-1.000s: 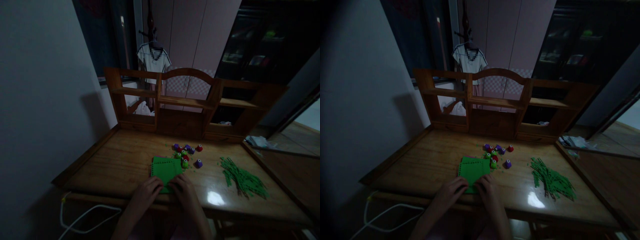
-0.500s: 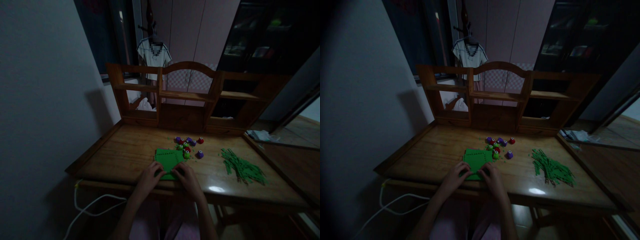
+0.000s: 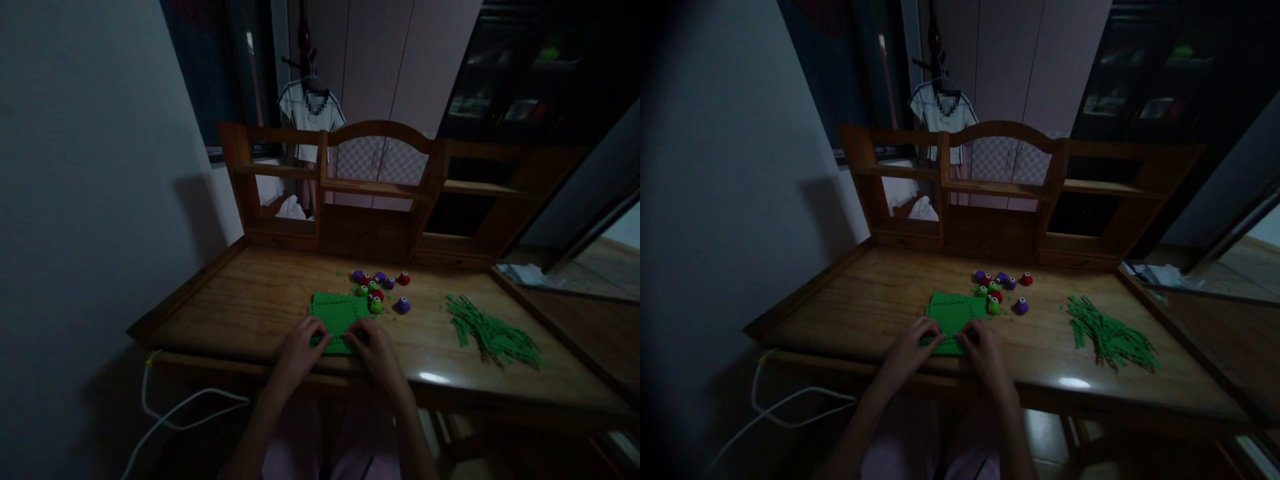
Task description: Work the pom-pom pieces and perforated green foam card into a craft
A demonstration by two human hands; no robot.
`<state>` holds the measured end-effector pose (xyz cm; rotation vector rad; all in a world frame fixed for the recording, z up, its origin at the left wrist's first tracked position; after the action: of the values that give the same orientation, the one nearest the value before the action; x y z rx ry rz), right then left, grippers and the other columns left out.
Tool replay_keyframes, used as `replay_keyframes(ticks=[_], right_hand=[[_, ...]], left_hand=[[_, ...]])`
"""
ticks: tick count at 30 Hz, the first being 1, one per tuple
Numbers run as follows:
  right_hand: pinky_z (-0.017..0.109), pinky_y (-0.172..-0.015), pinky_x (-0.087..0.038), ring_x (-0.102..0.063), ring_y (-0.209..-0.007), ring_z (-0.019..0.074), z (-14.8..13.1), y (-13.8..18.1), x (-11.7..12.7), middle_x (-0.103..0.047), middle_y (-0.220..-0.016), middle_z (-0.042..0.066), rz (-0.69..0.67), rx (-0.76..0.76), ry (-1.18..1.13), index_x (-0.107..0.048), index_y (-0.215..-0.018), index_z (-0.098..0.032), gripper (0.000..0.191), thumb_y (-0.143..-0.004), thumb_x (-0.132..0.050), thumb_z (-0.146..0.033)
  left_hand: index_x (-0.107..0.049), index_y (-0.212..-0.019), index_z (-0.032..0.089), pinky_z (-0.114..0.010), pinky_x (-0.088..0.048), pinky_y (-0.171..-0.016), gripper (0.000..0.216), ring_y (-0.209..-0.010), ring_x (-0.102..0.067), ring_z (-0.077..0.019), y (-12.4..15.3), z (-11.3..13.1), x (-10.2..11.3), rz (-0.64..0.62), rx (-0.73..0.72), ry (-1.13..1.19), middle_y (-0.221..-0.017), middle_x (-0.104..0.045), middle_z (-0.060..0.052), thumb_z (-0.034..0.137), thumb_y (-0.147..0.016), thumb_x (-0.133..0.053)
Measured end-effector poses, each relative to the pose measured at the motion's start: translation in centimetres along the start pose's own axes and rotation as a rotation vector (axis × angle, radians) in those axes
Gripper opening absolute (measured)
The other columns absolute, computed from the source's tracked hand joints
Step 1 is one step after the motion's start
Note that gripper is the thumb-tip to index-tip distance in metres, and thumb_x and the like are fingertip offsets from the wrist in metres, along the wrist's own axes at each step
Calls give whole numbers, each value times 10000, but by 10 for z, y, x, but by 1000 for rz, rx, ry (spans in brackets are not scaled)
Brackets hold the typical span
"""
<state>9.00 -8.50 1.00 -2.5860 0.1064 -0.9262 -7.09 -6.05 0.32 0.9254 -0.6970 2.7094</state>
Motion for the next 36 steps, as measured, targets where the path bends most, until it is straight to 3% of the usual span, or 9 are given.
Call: replay_keyframes(ticks=[19,23,26,29,36], right_hand=[[288,-732,-410,-556,-808,192,1,0,-1,-605,-829,29,-8,-22,-8,-590,-823,-197,73,-856,-599,-261],[290,-733,-409,-553,-807,191,1,1,-2,-603,-833,29,0,-18,-8,-583,-832,-200,59,-859,-594,-252],[296,-745,-410,-555,-821,195,1,1,-3,-606,-845,32,-5,-18,4,-585,-843,-201,40,-858,-591,-238],[299,-753,-410,-558,-835,198,1,0,-3,-607,-854,34,-18,-20,16,-586,-846,-201,20,-855,-589,-219],[296,-738,-414,-557,-816,199,1,0,-3,-605,-834,37,-25,-8,30,-581,-839,-200,56,-864,-576,-251]], left_hand=[[-576,-796,188,-274,-469,-793,61,-870,-567,-151,-1,-2,0,6,-35,-10,-903,-581,-23,238,-830,-580],[-594,-932,203,-286,-487,-803,96,-901,-570,-157,0,3,-3,-8,-55,-44,-960,-576,-30,224,-841,-569],[-568,-1154,277,-302,-486,-871,315,-1012,-552,-153,4,14,-6,-40,-142,-113,-1150,-540,-34,157,-867,-516],[-565,-1202,331,-342,-464,-937,437,-1101,-507,-170,11,31,-10,-88,-304,-245,-1260,-507,-14,79,-850,-504],[-622,-1125,290,-368,-485,-875,338,-1079,-501,-192,25,44,-14,-55,-473,-483,-1264,-546,-24,100,-880,-485]])
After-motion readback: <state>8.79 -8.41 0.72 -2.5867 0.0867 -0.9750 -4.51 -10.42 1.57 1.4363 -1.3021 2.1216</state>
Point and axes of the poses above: each hand's wrist, its own y-axis away from the middle knuckle, its own x-axis out of the back of the hand, z = x × y, the point moved 9 cm from there along -y, towards the middle knuckle
